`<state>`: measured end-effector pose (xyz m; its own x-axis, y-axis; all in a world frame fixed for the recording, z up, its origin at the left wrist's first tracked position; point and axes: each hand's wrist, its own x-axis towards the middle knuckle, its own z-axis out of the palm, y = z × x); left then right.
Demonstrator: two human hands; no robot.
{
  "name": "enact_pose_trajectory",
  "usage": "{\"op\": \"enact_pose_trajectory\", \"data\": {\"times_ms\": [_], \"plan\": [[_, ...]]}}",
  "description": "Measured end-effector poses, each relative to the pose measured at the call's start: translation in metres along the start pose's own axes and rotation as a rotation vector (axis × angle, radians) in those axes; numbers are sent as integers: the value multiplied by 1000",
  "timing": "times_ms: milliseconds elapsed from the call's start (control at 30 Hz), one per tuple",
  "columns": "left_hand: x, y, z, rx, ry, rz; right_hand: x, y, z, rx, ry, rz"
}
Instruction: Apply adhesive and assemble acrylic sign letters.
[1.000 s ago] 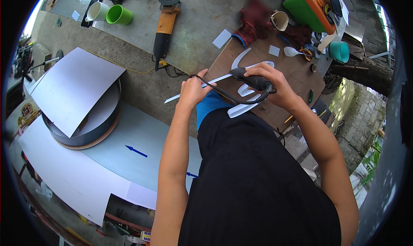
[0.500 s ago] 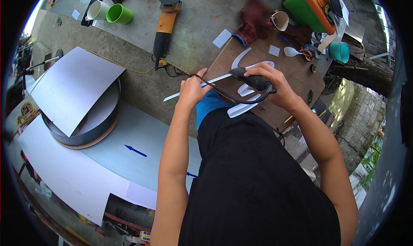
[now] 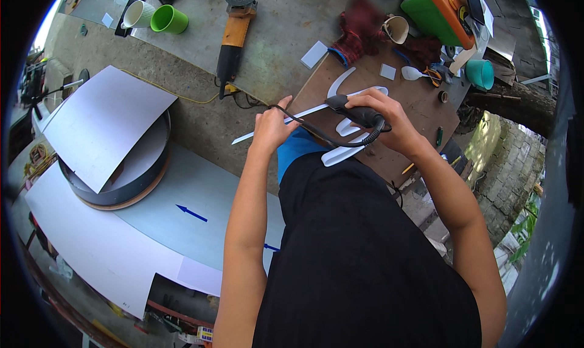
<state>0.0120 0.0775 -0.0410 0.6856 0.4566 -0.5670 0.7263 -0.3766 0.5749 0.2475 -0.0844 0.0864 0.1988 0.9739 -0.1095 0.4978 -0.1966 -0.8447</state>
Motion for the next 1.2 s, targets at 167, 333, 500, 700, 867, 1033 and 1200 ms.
{"op": "enact_pose_trajectory", "data": {"times_ms": [167,333,500,700,867,1033,1200], "plan": [[0,-1,1,6,-6,1,0,-1,0,-8,0,0],[0,0,1,5,-12,-7,1,-1,0,-3,1,1],[0,0,1,8,-21,-12,1,0,-1,-8,1,-2],[1,-1,2,-16,-27,-20,1,0,-1,-12,2,-4],[0,0,2,-18,-20,-16,0,0,-1,-9,3,0],[0,-2,2,-14,-14,-13,0,0,-1,1,-3,-2],[0,-1,2,-13,-18,-16,0,0,-1,-4,-8,0]]}}
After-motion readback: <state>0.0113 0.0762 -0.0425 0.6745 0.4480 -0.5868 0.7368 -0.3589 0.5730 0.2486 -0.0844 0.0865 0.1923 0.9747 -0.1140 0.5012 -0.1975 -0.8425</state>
